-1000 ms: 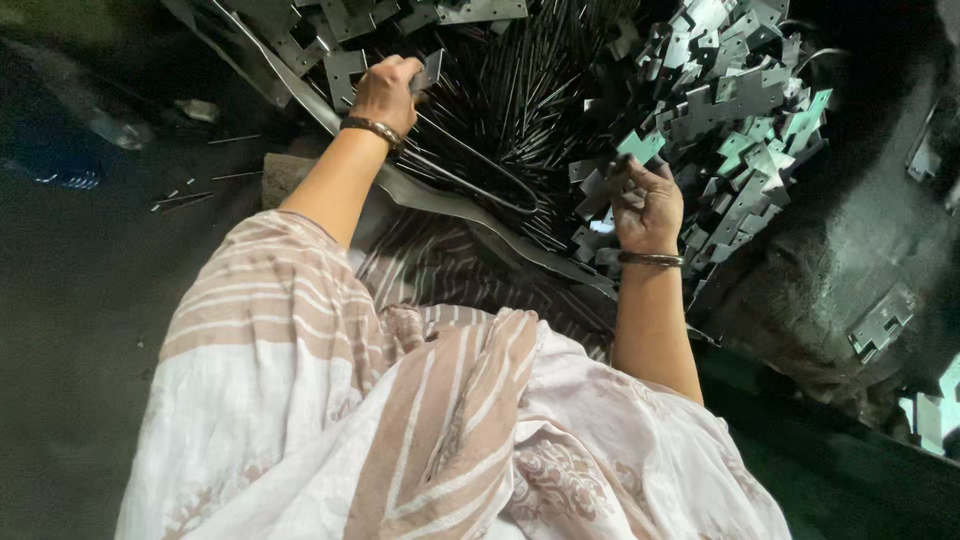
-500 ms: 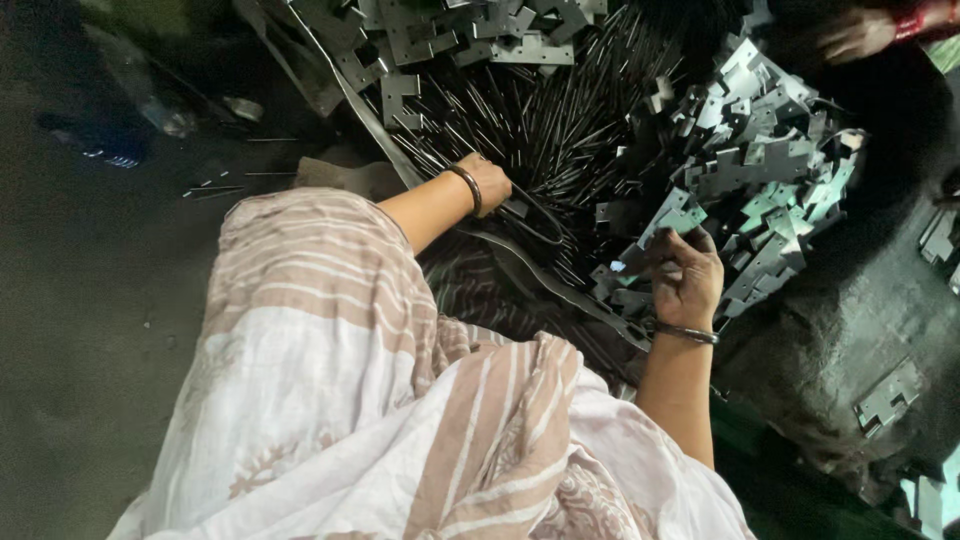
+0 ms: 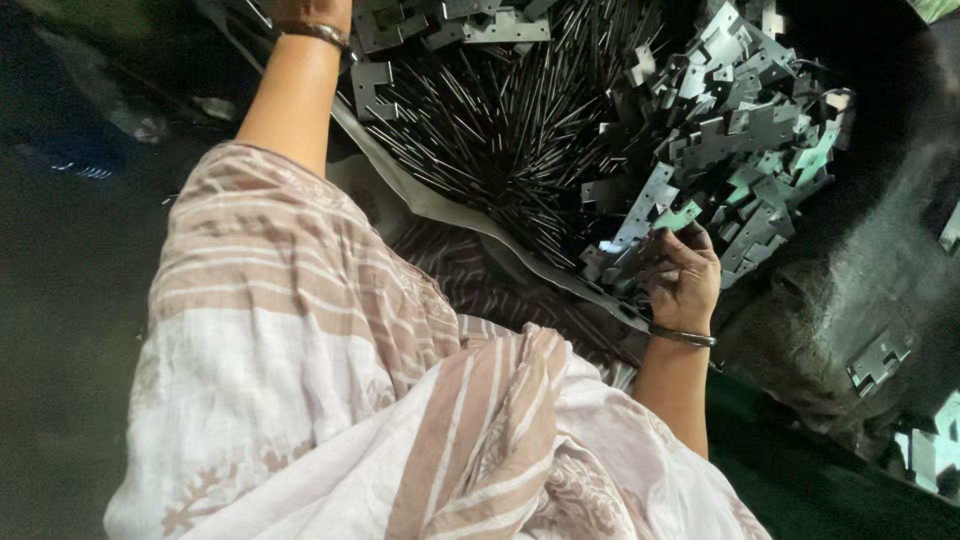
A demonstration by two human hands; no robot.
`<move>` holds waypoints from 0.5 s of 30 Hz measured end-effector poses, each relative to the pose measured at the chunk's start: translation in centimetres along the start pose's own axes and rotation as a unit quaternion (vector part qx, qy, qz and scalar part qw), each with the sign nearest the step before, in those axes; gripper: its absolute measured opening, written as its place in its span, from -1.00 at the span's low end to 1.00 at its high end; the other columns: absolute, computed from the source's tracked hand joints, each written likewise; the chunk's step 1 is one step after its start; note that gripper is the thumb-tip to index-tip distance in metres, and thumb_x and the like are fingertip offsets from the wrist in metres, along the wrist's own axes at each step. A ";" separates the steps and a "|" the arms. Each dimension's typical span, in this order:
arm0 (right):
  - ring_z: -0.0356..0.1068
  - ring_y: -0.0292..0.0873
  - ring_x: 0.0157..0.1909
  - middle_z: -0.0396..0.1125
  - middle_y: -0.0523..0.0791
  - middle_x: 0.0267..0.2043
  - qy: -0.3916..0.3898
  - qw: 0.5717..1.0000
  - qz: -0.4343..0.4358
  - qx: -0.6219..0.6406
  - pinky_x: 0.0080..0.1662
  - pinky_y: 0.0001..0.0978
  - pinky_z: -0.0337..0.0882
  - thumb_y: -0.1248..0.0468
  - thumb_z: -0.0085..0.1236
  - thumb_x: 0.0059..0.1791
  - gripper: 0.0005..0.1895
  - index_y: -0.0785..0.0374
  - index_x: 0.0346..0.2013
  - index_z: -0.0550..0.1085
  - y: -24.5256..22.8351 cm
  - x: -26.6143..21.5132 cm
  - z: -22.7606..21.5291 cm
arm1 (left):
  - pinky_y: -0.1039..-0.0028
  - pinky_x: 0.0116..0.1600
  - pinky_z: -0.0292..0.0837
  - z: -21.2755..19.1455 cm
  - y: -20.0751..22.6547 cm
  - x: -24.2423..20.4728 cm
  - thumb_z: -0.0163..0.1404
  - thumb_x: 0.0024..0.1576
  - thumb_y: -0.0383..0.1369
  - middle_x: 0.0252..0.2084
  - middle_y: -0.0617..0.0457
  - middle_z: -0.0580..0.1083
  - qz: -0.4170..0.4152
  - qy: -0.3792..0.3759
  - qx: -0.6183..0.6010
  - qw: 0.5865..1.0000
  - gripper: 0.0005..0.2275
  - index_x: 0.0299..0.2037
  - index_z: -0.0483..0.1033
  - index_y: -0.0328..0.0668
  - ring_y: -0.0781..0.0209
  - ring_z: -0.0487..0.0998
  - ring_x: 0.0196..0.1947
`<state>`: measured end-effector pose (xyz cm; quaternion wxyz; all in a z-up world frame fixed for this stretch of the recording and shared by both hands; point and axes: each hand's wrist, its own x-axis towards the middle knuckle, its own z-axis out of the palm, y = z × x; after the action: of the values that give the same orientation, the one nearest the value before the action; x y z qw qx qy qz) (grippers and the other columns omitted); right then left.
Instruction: The person sits on the floor and sorts small metal parts by hand, picking them from a large pile and placing them into a metal tray. The person occasionally inspects individual pieces before placing them in the tray.
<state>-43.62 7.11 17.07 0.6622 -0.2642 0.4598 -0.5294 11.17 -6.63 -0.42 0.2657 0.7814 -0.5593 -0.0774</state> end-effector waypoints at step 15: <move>0.42 -0.27 -0.38 0.43 -0.01 -0.21 0.025 0.999 0.022 0.005 -0.49 -0.67 0.25 0.59 0.00 0.05 -0.76 0.34 -0.02 0.42 0.0 -1.3 -3.3 | 0.19 0.08 0.40 4.2 6.9 -10.5 -0.08 0.25 -0.27 -0.05 0.03 0.58 0.315 -0.186 0.205 0.908 -0.84 -0.08 0.55 0.04 0.01 0.51 0.08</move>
<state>-46.57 8.79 16.11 0.6636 -0.2370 0.4793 -0.5233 -0.10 0.00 -2.33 0.0018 0.5733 -0.8192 -0.0172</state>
